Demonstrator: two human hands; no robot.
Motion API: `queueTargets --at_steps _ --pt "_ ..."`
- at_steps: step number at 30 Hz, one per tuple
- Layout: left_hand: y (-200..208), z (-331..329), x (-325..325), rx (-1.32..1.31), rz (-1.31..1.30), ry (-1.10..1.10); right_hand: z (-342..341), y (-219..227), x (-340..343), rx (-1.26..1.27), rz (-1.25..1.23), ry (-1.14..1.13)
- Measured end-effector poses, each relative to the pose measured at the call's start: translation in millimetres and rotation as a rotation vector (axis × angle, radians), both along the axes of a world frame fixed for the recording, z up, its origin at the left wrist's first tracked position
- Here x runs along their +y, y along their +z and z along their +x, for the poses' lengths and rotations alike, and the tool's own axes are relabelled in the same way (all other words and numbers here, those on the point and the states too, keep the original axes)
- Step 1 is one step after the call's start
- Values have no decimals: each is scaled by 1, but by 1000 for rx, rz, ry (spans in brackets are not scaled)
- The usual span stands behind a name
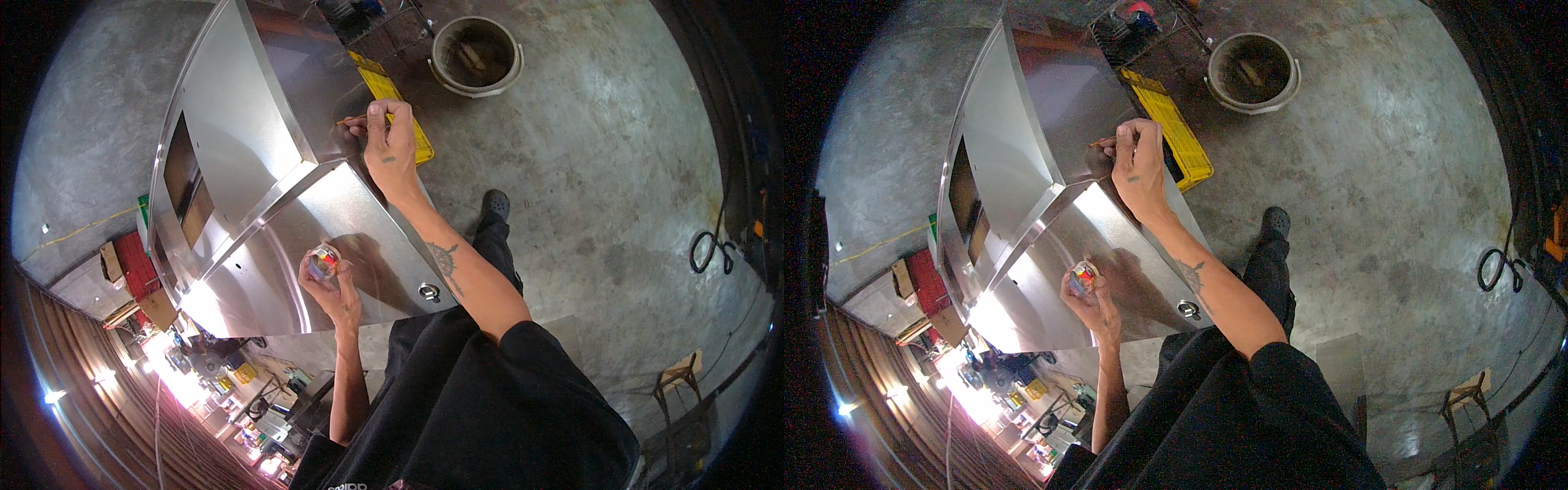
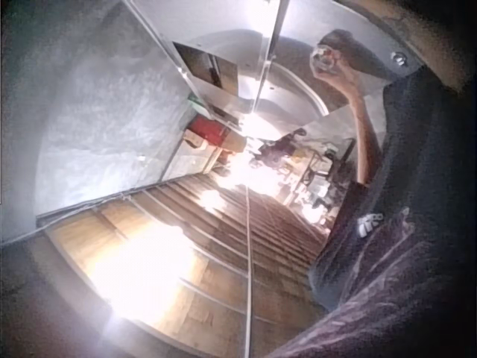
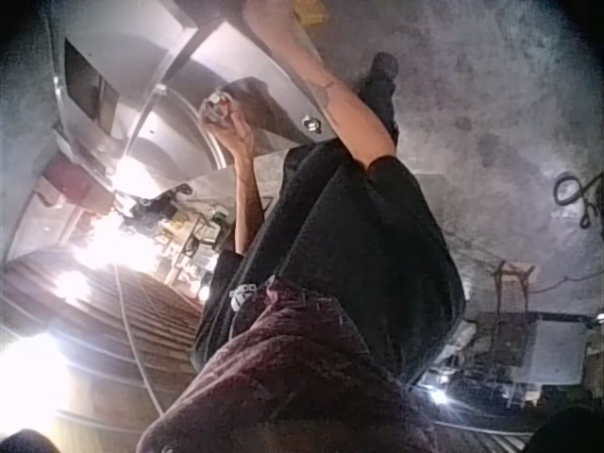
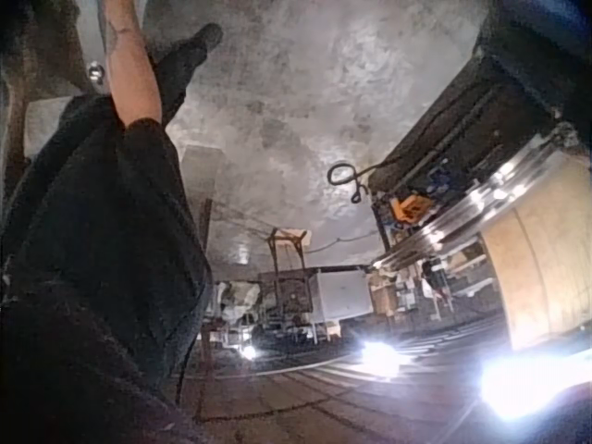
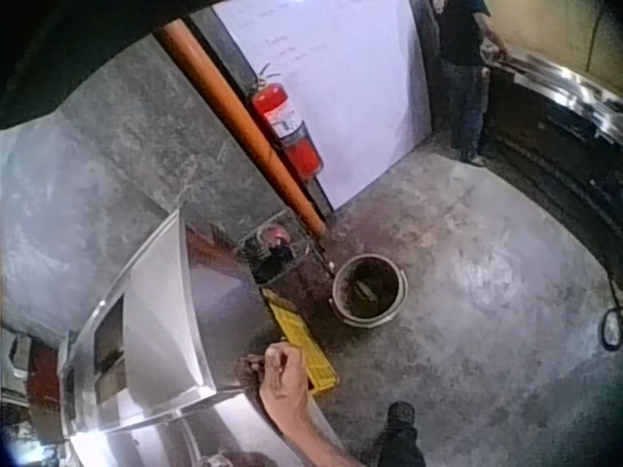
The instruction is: The person applies a viscous substance from a small jar onto a stainless steel kitchen hood using a wooden stick. They repeatedly dip the stick into the jar and spread the substance along seams and edges of the hood.
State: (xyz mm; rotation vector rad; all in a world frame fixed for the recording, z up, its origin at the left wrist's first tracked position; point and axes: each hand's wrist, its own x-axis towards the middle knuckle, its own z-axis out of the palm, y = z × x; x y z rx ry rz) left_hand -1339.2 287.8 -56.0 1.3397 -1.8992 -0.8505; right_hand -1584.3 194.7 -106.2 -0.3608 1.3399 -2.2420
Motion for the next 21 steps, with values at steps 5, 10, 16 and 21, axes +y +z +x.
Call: queueTargets --at_steps 5,10,16,21 --pt "0 -1 1 -28 -33 7 1 0 1 -2 16 7" --pt "-1 0 1 -69 -48 22 1 1 1 0 14 -1" --pt "-1 1 0 -33 -21 22 1 1 0 24 23 -19" --pt "-1 1 1 -12 2 39 1 3 2 -45 29 19"
